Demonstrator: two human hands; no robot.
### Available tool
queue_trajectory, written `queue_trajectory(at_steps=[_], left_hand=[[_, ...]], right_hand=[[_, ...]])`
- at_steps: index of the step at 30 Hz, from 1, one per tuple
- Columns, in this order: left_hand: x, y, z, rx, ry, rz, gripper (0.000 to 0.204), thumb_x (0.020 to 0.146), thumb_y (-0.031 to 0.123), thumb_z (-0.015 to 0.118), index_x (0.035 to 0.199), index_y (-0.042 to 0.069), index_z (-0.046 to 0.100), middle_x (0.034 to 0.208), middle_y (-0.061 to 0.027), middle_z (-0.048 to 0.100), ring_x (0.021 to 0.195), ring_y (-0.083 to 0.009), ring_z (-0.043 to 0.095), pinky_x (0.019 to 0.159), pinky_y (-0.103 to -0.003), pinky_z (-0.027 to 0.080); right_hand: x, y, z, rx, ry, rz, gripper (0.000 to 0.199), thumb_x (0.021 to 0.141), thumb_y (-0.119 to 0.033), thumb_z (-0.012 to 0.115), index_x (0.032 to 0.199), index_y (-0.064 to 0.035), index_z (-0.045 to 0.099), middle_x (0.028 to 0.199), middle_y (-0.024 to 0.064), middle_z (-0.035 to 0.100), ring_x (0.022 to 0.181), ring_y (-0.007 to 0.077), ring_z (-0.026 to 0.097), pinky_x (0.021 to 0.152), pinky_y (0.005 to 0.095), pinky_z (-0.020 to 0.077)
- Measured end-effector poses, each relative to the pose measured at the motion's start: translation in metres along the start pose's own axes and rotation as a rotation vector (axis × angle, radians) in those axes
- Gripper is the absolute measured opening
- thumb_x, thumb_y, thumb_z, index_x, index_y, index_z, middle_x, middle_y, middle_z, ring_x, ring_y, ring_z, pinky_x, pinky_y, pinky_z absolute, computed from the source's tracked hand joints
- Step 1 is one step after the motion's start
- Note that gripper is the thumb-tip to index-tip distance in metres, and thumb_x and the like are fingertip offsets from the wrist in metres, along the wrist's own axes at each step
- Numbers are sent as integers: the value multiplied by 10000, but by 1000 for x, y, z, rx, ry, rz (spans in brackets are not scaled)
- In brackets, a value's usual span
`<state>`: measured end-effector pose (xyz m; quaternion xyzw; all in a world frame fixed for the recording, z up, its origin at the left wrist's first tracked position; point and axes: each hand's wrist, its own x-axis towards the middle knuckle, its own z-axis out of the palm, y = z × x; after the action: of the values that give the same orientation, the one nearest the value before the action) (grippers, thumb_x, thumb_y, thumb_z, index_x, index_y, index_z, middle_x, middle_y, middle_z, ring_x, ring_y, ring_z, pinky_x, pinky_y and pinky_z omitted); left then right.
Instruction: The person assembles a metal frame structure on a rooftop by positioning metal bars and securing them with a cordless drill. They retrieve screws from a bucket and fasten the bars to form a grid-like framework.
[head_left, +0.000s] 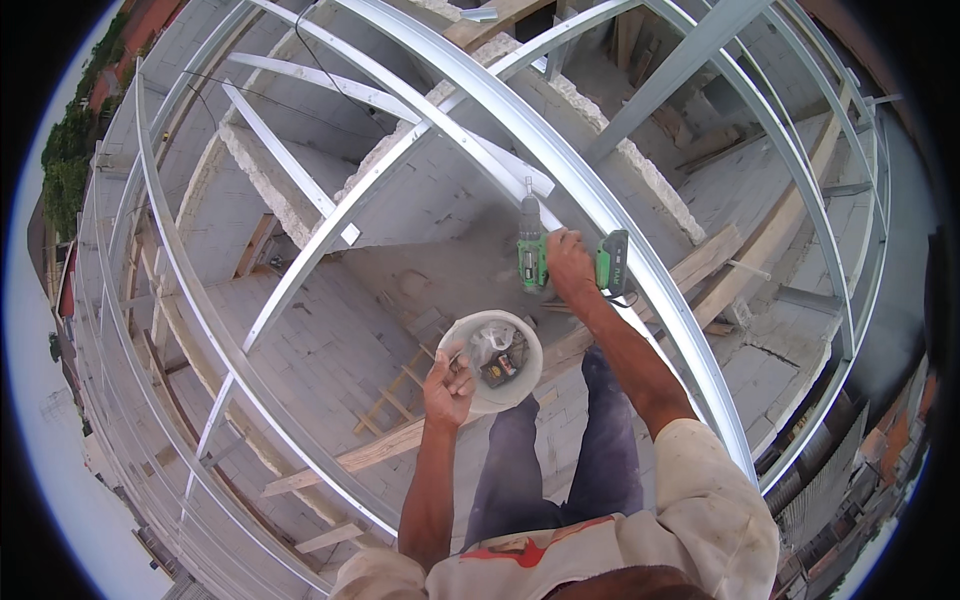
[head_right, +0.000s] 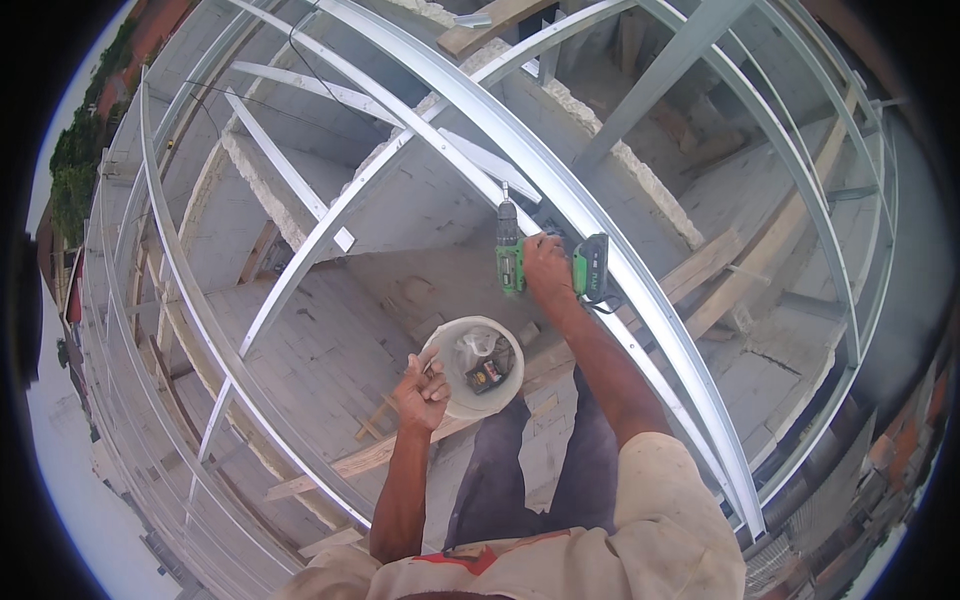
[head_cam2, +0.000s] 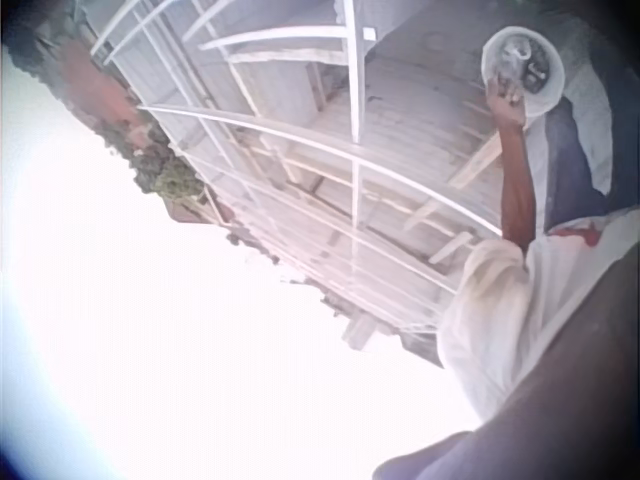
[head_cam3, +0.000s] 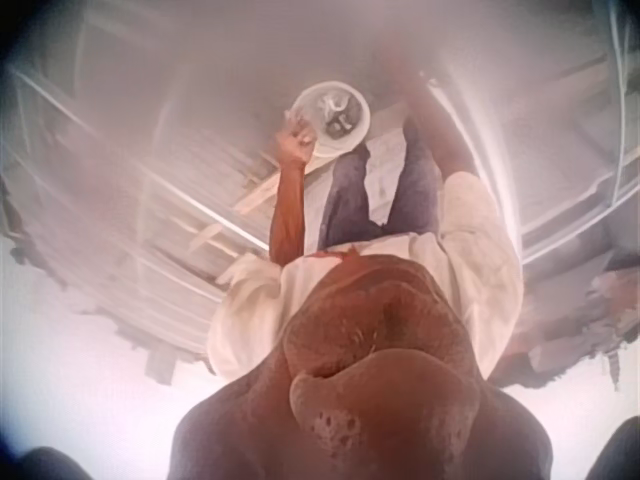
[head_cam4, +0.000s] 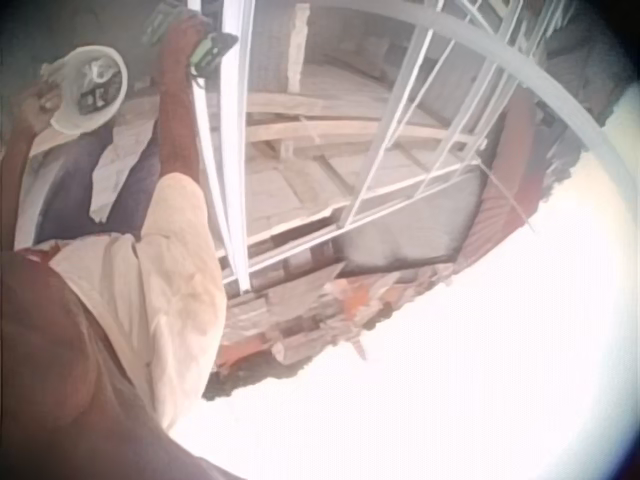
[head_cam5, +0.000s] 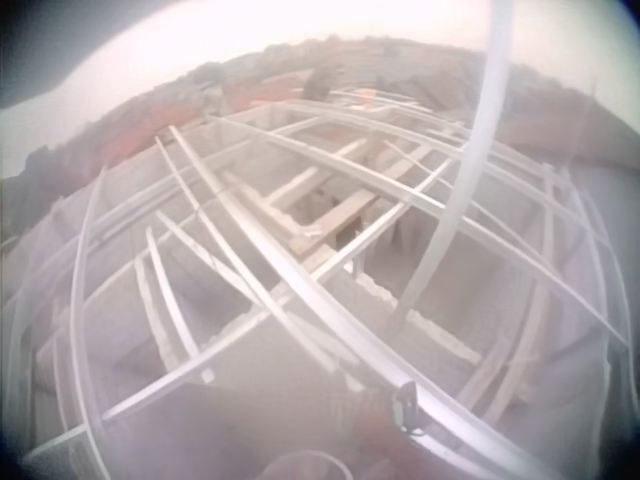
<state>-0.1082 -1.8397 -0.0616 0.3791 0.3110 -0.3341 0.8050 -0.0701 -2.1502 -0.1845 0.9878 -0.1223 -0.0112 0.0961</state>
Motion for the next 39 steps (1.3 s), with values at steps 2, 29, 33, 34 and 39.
queue_trajectory(at_steps=[2,29,33,34,39], left_hand=[[2,-12,3,49,49,-16,490,1079,444,532,1324,25,594,906,-1,600,544,-25,350,504,-187,337],[65,-68,61,247,-151,78,906,978,764,424,1495,23,491,1240,-94,634,1170,-216,620,837,-307,485],[30,-92,86,196,-187,14,999,867,758,628,1476,-21,486,1314,-160,630,1227,-277,609,996,-378,503],[20,-97,92,195,-186,7,995,830,712,730,1448,-35,505,1299,-170,640,1188,-275,633,1008,-393,515],[-27,-100,119,546,213,-79,377,878,249,800,1156,11,710,1040,-73,724,907,-175,691,817,-348,558]], right_hand=[[0,1,-1,-9,-17,-9,440,882,-130,664,1260,71,563,1062,290,654,783,212,706,619,266,588],[-12,99,-84,697,-236,-399,721,826,-62,655,1464,120,373,946,259,703,749,375,735,620,474,594],[-71,99,-120,784,-296,-577,727,823,-68,643,1471,118,370,874,215,709,695,359,727,593,469,583],[-86,98,-130,815,-315,-609,747,819,-63,642,1485,118,357,871,207,711,687,357,726,586,464,582],[-146,87,-144,944,-485,-552,762,902,-84,576,1555,110,234,871,241,708,689,420,711,582,509,562]])
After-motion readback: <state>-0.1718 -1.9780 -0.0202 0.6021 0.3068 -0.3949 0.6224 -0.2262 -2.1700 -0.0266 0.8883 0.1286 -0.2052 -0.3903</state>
